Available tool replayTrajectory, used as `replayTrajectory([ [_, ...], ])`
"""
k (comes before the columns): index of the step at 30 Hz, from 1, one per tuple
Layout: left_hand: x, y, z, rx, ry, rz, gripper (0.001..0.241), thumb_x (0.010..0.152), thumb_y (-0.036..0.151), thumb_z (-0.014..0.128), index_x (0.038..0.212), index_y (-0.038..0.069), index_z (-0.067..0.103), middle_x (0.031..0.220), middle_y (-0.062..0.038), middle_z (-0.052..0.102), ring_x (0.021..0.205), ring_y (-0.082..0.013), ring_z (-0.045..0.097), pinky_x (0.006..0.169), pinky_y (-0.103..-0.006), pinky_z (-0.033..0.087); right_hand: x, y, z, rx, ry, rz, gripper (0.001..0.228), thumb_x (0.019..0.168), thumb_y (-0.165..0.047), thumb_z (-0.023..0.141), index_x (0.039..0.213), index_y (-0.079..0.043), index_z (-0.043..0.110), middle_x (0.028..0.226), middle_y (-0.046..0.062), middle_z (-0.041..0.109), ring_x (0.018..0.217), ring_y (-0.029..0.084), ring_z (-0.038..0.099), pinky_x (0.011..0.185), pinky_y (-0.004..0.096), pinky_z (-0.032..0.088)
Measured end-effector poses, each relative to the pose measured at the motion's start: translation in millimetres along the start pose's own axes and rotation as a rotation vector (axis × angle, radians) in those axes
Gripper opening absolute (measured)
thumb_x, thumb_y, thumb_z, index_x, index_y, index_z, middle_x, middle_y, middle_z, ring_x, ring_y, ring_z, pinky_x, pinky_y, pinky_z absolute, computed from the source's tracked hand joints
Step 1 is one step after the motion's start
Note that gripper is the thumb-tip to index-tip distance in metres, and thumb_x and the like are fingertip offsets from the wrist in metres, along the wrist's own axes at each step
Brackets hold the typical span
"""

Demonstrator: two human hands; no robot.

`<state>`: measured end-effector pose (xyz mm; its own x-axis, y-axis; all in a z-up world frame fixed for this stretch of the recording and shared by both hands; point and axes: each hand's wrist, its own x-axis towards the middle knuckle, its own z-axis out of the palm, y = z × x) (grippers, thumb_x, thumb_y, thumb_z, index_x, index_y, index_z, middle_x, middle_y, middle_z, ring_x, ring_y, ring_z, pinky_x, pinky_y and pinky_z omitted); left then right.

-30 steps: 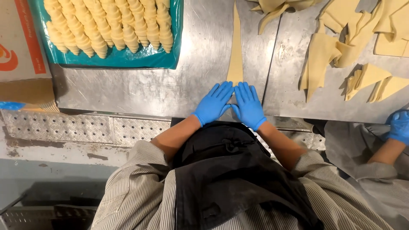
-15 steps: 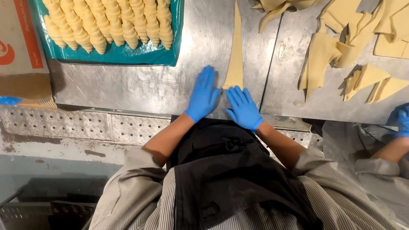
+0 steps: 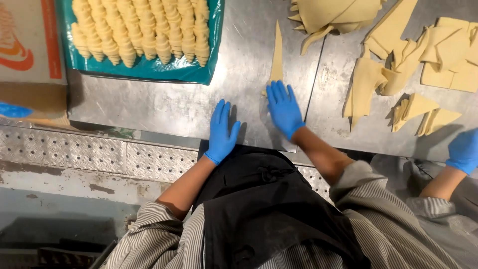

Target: Rolling pieces of dough into croissant shapes and placing them on a tray.

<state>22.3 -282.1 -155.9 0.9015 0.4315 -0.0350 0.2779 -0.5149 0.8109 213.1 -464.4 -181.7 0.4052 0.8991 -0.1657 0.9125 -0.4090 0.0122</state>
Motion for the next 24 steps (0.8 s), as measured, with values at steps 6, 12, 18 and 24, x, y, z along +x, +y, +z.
replayTrajectory([
  [6, 12.5, 11.8, 3.7, -0.087, 0.079, 0.032, 0.063, 0.103, 0.025, 0.062, 0.155, -0.001, 0.039, 0.164, -0.027, 0.034, 0.152, -0.0434, 0.034, 0.126, -0.0505, 0.029, 39.5, 31.9, -68.4, 0.445, -0.226, 0.271, 0.046, 0.113, -0.039, 0.053, 0.15, -0.012, 0.054, 0.131, 0.016, 0.065, 0.123, 0.031, 0.06, 0.105, 0.041, 0.055],
  [12, 51.5, 27.0, 0.6, -0.353, 0.087, -0.035, 0.063, 0.104, 0.031, 0.062, 0.153, -0.002, 0.041, 0.162, -0.025, 0.033, 0.152, -0.0383, 0.034, 0.123, -0.0449, 0.031, 16.3, 33.5, -148.1, 1.876, -0.167, 0.341, 0.054, 0.101, -0.025, 0.061, 0.148, 0.001, 0.049, 0.121, 0.012, 0.066, 0.097, 0.018, 0.068, 0.085, 0.031, 0.058],
  [18, 53.3, 52.1, -76.5, -1.077, -0.561, -0.175, 0.052, 0.106, 0.032, 0.056, 0.146, 0.0, 0.052, 0.135, -0.012, 0.059, 0.125, -0.0203, 0.056, 0.111, -0.0335, 0.044, -12.8, 15.4, -171.8, 2.432, -0.183, 0.066, 0.057, 0.105, -0.016, 0.068, 0.152, 0.006, 0.043, 0.128, 0.016, 0.064, 0.105, 0.023, 0.068, 0.09, 0.032, 0.056],
  [24, 44.6, 89.0, -139.4, -0.987, -0.624, -0.262, 0.035, 0.099, 0.019, 0.069, 0.125, -0.004, 0.068, 0.098, -0.006, 0.07, 0.086, -0.0128, 0.063, 0.081, -0.0289, 0.054, -33.3, -8.4, -216.1, 2.325, -0.26, 0.156, 0.068, 0.096, -0.013, 0.07, 0.155, 0.004, 0.04, 0.126, 0.015, 0.061, 0.109, 0.026, 0.067, 0.094, 0.036, 0.057],
])
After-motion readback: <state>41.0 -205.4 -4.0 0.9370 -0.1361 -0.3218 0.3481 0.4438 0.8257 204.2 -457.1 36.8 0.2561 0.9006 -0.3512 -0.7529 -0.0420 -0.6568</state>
